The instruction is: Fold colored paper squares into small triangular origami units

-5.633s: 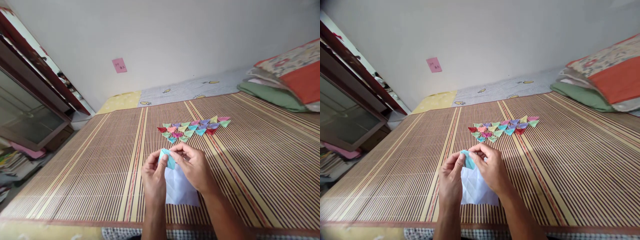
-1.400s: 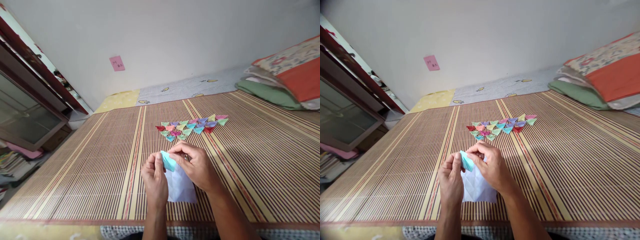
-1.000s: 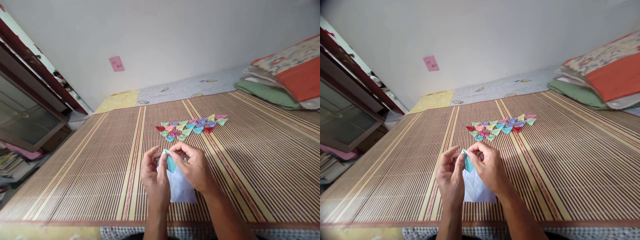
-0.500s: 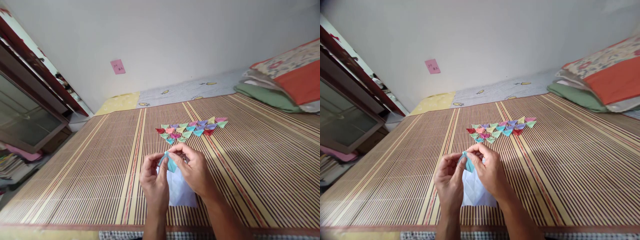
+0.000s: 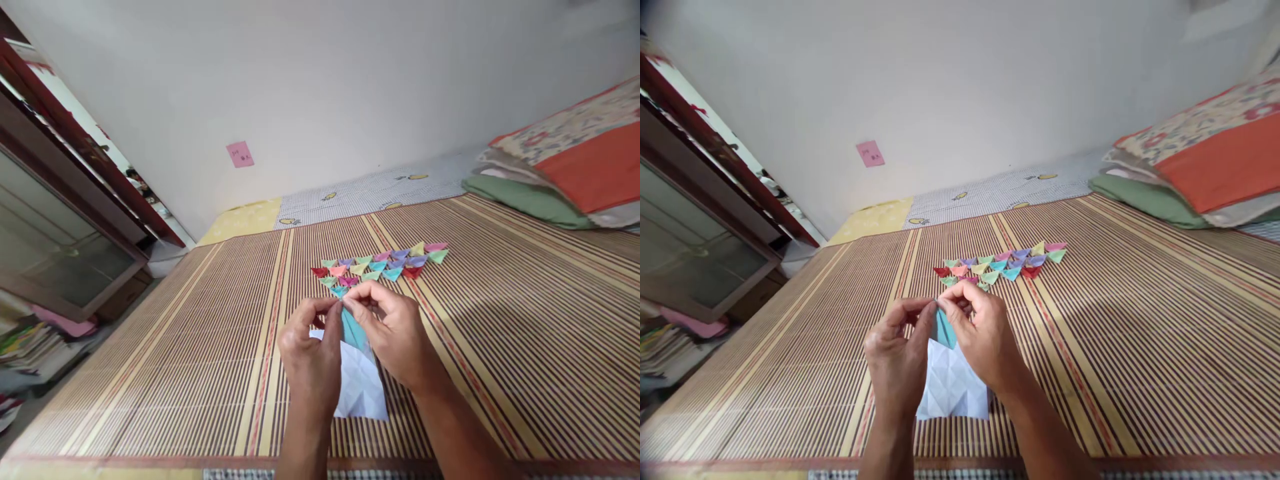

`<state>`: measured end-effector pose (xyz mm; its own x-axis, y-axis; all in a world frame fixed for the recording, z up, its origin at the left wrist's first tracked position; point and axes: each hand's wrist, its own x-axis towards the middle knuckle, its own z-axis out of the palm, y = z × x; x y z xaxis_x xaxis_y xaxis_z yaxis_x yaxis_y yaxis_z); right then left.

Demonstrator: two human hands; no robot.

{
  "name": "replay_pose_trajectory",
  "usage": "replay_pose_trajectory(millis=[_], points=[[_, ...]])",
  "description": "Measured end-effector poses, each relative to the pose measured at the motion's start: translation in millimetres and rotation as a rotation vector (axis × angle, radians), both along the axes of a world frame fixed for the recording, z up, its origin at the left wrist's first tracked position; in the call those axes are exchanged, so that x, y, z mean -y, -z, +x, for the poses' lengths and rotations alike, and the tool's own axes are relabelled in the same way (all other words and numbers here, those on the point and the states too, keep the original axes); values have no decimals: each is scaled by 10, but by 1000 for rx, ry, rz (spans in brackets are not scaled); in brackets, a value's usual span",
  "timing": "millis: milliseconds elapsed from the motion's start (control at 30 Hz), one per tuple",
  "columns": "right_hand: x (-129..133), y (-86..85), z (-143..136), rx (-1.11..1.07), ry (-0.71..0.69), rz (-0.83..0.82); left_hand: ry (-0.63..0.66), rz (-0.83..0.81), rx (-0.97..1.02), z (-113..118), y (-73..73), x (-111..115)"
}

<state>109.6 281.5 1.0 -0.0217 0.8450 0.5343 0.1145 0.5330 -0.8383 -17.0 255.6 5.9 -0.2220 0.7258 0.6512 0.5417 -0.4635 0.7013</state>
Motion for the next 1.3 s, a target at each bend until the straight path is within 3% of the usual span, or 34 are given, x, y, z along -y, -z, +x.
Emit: replay_pose_trajectory(millis=[133, 267, 367, 633, 800, 967, 1300], points=[[-58, -180, 167, -19, 49, 44, 127, -74, 69, 89, -177, -34], [-65, -178, 238, -108, 103, 48, 300, -217, 316, 114, -121, -67], [-58, -83, 194, -197, 161, 39, 384, -269, 381, 131, -37, -99], [-102, 139, 33, -244, 176, -38, 351, -247, 492, 144, 106, -148], [-91, 103, 27, -208, 102, -106, 393, -314, 529, 41, 199, -175], [-63, 10, 42, -47, 5, -157, 432, -349, 701, -53, 240, -230], [-63, 131, -27, 30, 79, -67, 398, -360, 788, -121, 284, -265]])
